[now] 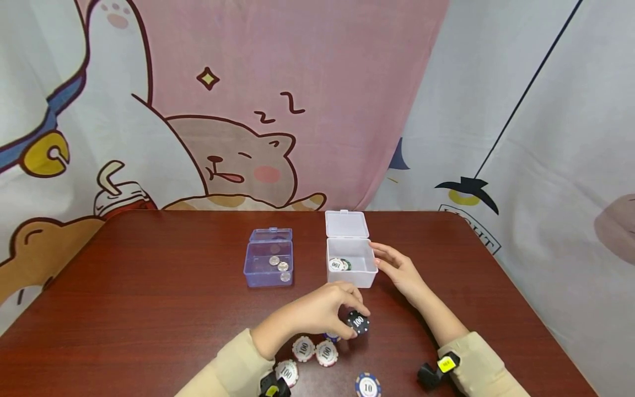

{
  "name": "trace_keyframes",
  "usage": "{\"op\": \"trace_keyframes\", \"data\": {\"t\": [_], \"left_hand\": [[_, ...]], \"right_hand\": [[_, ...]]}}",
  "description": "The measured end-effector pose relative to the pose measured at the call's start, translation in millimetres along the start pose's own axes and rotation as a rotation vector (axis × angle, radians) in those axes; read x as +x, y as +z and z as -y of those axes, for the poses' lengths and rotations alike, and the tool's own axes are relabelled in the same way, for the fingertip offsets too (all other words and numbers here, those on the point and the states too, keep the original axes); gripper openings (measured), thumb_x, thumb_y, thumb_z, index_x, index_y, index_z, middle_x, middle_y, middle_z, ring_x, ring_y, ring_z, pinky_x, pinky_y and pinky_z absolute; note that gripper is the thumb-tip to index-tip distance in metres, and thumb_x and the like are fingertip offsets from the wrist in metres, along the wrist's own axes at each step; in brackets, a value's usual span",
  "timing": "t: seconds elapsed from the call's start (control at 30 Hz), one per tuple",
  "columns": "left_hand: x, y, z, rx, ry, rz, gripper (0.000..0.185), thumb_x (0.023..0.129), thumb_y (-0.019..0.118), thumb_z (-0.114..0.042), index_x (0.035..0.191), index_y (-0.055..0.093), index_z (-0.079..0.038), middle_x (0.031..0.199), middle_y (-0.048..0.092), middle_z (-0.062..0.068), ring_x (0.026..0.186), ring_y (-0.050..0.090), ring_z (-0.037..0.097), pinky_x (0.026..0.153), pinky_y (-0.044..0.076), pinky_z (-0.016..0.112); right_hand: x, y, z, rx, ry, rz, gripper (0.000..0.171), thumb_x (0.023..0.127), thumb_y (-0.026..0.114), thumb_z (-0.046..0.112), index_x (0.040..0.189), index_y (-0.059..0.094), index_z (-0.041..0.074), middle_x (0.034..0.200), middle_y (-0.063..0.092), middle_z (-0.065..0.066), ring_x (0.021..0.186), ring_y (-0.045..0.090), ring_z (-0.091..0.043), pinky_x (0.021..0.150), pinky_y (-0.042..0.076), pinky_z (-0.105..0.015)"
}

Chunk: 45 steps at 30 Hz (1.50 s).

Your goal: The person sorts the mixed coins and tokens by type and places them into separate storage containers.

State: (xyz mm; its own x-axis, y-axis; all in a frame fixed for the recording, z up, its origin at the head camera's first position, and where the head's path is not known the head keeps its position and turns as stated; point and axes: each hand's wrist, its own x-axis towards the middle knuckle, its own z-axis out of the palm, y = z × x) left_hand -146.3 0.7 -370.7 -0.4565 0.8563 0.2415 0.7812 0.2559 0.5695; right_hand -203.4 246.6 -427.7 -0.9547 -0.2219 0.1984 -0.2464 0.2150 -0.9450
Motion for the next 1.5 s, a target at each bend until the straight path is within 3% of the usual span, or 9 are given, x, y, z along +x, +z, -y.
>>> {"op": "trace_keyframes", "data": {"t": [0.3, 0.5, 0.87, 1.17, 1.5], "left_hand": [[5.1, -25.2, -0.5, -0.018, -0.038, -0.136, 0.037, 0.071, 0.081, -0.010, 0.106, 0.073, -0.007, 0.100, 0.059, -0.003, 0.097, 0.051, 0.008, 0.087, 0.041, 0.020], [9.1, -34.5, 4.7, -0.010, -0.075, -0.198, 0.039, 0.071, 0.079, -0.009, 0.109, 0.073, -0.006, 0.105, 0.059, 0.001, 0.100, 0.052, 0.014, 0.088, 0.041, 0.026], [19.1, -38.3, 27.4, -0.024, -0.131, -0.289, 0.038, 0.071, 0.080, -0.007, 0.108, 0.072, -0.002, 0.101, 0.060, 0.003, 0.095, 0.053, 0.017, 0.084, 0.044, 0.030], [28.3, -36.6, 45.3, 0.011, -0.233, -0.358, 0.037, 0.073, 0.080, -0.009, 0.108, 0.072, -0.001, 0.102, 0.060, 0.006, 0.097, 0.050, 0.022, 0.084, 0.041, 0.033], [31.9, -29.0, 59.7, 0.064, -0.280, -0.399, 0.039, 0.071, 0.083, -0.009, 0.107, 0.073, -0.001, 0.101, 0.061, 0.007, 0.097, 0.051, 0.024, 0.084, 0.042, 0.032]], "right_hand": [[-1, 1, 2, -0.028, 0.020, -0.004, 0.043, 0.096, 0.059, 0.017, 0.136, 0.052, 0.007, 0.131, 0.055, -0.019, 0.115, 0.055, -0.020, 0.089, 0.044, -0.024], [0, 1, 2, -0.031, 0.010, -0.006, 0.043, 0.096, 0.059, 0.014, 0.137, 0.051, 0.006, 0.131, 0.055, -0.020, 0.112, 0.056, -0.014, 0.088, 0.045, -0.024], [-1, 2, 3, -0.023, -0.008, 0.000, 0.042, 0.096, 0.059, 0.013, 0.135, 0.052, 0.004, 0.131, 0.055, -0.021, 0.117, 0.053, -0.027, 0.088, 0.045, -0.023], [-1, 1, 3, -0.031, 0.007, -0.006, 0.042, 0.096, 0.059, 0.015, 0.136, 0.051, 0.005, 0.132, 0.054, -0.021, 0.119, 0.051, -0.031, 0.088, 0.044, -0.022], [-1, 1, 1, -0.012, 0.010, -0.005, 0.043, 0.096, 0.059, 0.015, 0.137, 0.051, 0.004, 0.132, 0.053, -0.021, 0.120, 0.050, -0.033, 0.088, 0.044, -0.023]]}}
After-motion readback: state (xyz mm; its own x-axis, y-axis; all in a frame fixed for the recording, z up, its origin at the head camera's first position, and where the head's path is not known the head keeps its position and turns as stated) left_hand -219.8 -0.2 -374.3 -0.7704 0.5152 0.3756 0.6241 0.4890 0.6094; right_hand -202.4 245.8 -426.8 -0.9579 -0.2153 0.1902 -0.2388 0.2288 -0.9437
